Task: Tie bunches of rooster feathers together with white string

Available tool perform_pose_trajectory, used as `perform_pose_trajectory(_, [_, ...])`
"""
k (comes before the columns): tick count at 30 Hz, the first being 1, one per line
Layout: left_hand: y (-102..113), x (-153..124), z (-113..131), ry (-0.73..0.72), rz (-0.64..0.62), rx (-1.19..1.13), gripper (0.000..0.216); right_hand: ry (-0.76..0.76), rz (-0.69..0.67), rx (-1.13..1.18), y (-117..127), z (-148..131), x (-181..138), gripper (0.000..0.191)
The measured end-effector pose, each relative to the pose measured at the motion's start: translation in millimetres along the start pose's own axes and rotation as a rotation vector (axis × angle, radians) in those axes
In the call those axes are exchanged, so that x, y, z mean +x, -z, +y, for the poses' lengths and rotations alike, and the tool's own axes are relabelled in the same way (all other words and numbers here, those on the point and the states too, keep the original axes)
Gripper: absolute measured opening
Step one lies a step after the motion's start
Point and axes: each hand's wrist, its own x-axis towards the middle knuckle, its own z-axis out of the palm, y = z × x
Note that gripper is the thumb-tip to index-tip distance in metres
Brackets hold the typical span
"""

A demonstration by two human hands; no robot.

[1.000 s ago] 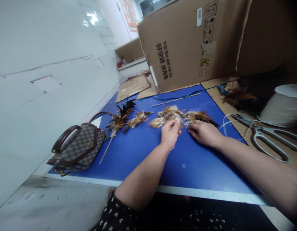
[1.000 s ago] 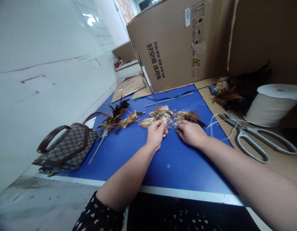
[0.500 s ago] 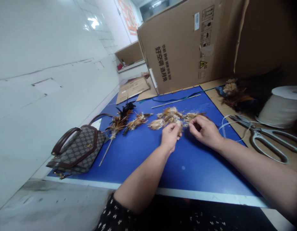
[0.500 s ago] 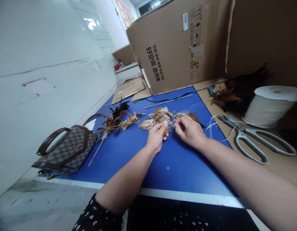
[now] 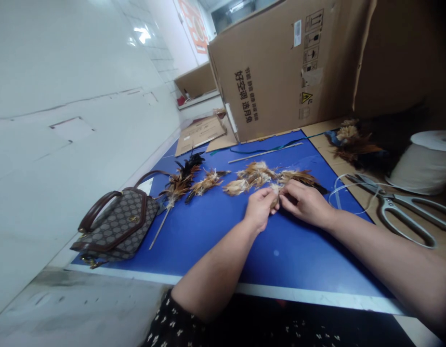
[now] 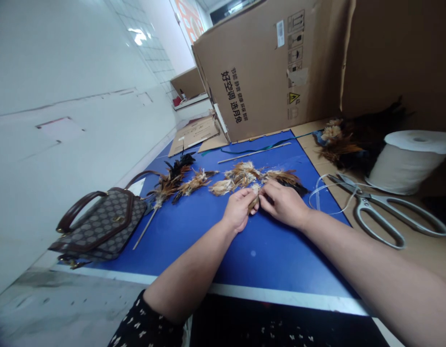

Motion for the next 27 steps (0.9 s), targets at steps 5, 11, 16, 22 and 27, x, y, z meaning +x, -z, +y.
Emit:
perform_pose_trajectory(5, [1.0,2.2,-1.5,-0.038,0.033,0.022,0.048,0.056,0.004,0.066,-3.6,1.9,-0.6,0.019])
perform_pose_trajectory(11, [1.5,2.0,0.3,-0.037,0.043,0.019,0.054,0.129,0.112,0.127,-5.7,6.2,-1.8,0.012])
perform_pose_trajectory(16, [0.0,-0.3,1.8,-0.024,0.003,0.051,0.054,-0.035,0.17,0.129,-6.5,8.9,-4.4,0.016])
perform_pose_trajectory(22, [-0.4,-2.0,2.9,-0.073,-0.01,0.11,0.05,0.0,0.196,0.198,-4.9,2.8,-2.4,0.017])
perform_pose_trajectory(27, [-1.8,-1.4,1.7,-0.077,-0.021,0.052,0.052,0.05,0.215,0.199,-2.9,2.9,-0.2,0.01])
